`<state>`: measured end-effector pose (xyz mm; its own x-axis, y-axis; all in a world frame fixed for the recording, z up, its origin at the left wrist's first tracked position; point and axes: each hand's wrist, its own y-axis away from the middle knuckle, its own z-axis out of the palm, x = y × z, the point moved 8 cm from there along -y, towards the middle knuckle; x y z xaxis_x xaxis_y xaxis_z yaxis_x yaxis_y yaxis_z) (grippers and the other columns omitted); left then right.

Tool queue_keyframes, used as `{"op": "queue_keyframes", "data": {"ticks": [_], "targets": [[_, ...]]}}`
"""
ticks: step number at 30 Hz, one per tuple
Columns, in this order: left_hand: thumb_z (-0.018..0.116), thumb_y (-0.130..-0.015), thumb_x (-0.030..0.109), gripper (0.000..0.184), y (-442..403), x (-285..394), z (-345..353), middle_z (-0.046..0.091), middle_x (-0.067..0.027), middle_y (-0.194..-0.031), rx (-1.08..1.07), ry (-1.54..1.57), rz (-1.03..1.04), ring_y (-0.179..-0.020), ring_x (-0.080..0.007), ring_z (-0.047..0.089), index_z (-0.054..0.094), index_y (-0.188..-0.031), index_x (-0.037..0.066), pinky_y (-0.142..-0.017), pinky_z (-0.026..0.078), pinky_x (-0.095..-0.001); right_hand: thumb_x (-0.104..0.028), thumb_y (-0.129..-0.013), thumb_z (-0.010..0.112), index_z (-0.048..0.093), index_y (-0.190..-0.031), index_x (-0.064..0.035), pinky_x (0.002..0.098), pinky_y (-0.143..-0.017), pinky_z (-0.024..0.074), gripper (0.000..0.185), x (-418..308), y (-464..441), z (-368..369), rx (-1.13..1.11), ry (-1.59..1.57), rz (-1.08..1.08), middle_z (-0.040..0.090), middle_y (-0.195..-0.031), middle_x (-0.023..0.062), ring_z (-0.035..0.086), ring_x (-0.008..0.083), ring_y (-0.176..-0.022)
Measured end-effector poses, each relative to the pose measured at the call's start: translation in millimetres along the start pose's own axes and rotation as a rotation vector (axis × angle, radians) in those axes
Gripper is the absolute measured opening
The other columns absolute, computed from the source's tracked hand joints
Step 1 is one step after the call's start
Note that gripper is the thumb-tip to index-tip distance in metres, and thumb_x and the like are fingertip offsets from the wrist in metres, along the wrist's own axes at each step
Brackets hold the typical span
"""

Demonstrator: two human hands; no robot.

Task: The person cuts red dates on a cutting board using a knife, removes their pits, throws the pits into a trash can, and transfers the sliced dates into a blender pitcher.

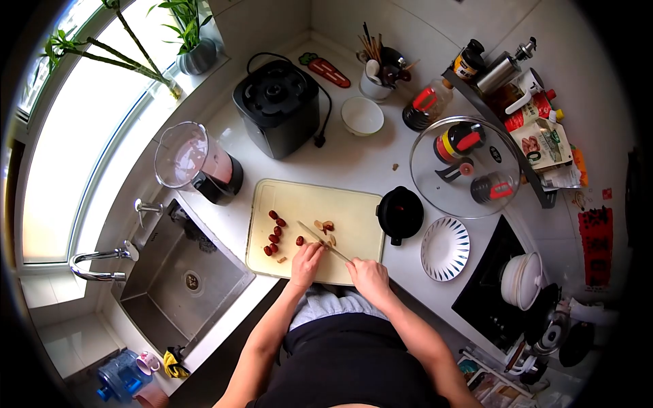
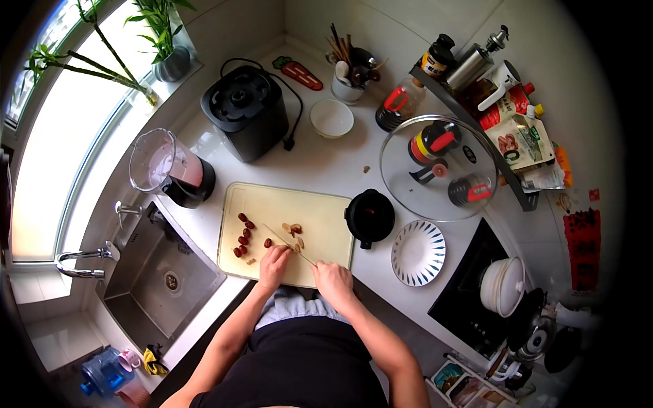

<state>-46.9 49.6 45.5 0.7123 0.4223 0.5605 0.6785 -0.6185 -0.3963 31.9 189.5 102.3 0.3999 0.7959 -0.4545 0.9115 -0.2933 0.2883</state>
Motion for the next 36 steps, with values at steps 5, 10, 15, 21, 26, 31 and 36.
{"op": "queue_keyframes", "data": {"ticks": [5, 10, 15, 21, 26, 31, 36], "targets": [[0.065, -0.071, -0.001, 0.033, -2, 0, 0, 0.068, -0.0102, -0.109, 0.005, -0.002, 0.017, -0.095, -0.0266, 0.065, 0.069, -0.103, 0.0, -0.078, 0.056, -0.0356, -0.027, -0.097, 0.06, 0.067, -0.083, -0.0009, 0.0524, -0.065, 0.0543, 0.031, -5, -2, 7, -0.041, 0.008, 0.052, 0.065, -0.069, 0.0246, 0.068, 0.0437, -0.07], [0.065, -0.071, -0.001, 0.032, 1, -4, 4, 0.068, -0.0099, -0.109, -0.008, 0.029, -0.015, -0.095, -0.0263, 0.066, 0.069, -0.103, 0.001, -0.078, 0.056, -0.0357, -0.026, -0.096, 0.061, 0.066, -0.08, -0.0002, 0.053, -0.065, 0.0548, 0.031, -2, -10, 21, -0.063, -0.002, 0.065, 0.065, -0.068, 0.0257, 0.068, 0.0444, -0.069], [0.065, -0.072, -0.001, 0.03, -2, -5, 3, 0.068, -0.009, -0.106, 0.001, 0.038, -0.045, -0.095, -0.0261, 0.066, 0.068, -0.101, 0.002, -0.078, 0.056, -0.0357, -0.027, -0.096, 0.061, 0.066, -0.081, -0.0007, 0.0528, -0.066, 0.0552, 0.031, 3, -21, 42, -0.052, 0.006, 0.068, 0.065, -0.068, 0.0252, 0.068, 0.0438, -0.068], [0.065, -0.071, -0.001, 0.028, -2, -4, 1, 0.066, -0.0082, -0.103, 0.018, 0.033, -0.046, -0.091, -0.0264, 0.064, 0.067, -0.098, 0.004, -0.076, 0.055, -0.036, -0.032, -0.095, 0.062, 0.069, -0.083, -0.0002, 0.0528, -0.067, 0.0551, 0.035, 3, -36, 50, 0.007, -0.077, 0.117, 0.066, -0.071, 0.0263, 0.068, 0.0448, -0.071], [0.065, -0.072, -0.001, 0.025, 9, -7, -5, 0.065, -0.0083, -0.099, 0.034, 0.025, -0.05, -0.088, -0.0268, 0.063, 0.066, -0.097, 0.004, -0.075, 0.055, -0.0362, -0.038, -0.093, 0.063, 0.07, -0.087, -0.0009, 0.0524, -0.068, 0.054, 0.038, 11, -43, 45, 0.041, -0.233, 0.115, 0.067, -0.077, 0.0259, 0.067, 0.0465, -0.075], [0.066, -0.075, -0.001, 0.022, 21, -9, -14, 0.065, -0.0084, -0.098, 0.041, 0.011, -0.089, -0.087, -0.0267, 0.064, 0.067, -0.097, 0.004, -0.074, 0.055, -0.0367, -0.028, -0.096, 0.06, 0.064, -0.09, -0.0023, 0.0502, -0.064, 0.0533, 0.027, 7, -8, 29, -0.011, -0.186, 0.061, 0.068, -0.076, 0.0219, 0.067, 0.0429, -0.072], [0.067, -0.075, -0.001, 0.023, 21, -8, -15, 0.065, -0.0081, -0.096, 0.058, -0.002, -0.1, -0.086, -0.0264, 0.064, 0.067, -0.097, 0.004, -0.073, 0.055, -0.0364, -0.026, -0.097, 0.06, 0.062, -0.087, -0.0032, 0.0506, -0.062, 0.0528, 0.025, 3, 8, 20, 0.042, -0.086, 0.002, 0.067, -0.071, 0.0204, 0.067, 0.0412, -0.069]]}}
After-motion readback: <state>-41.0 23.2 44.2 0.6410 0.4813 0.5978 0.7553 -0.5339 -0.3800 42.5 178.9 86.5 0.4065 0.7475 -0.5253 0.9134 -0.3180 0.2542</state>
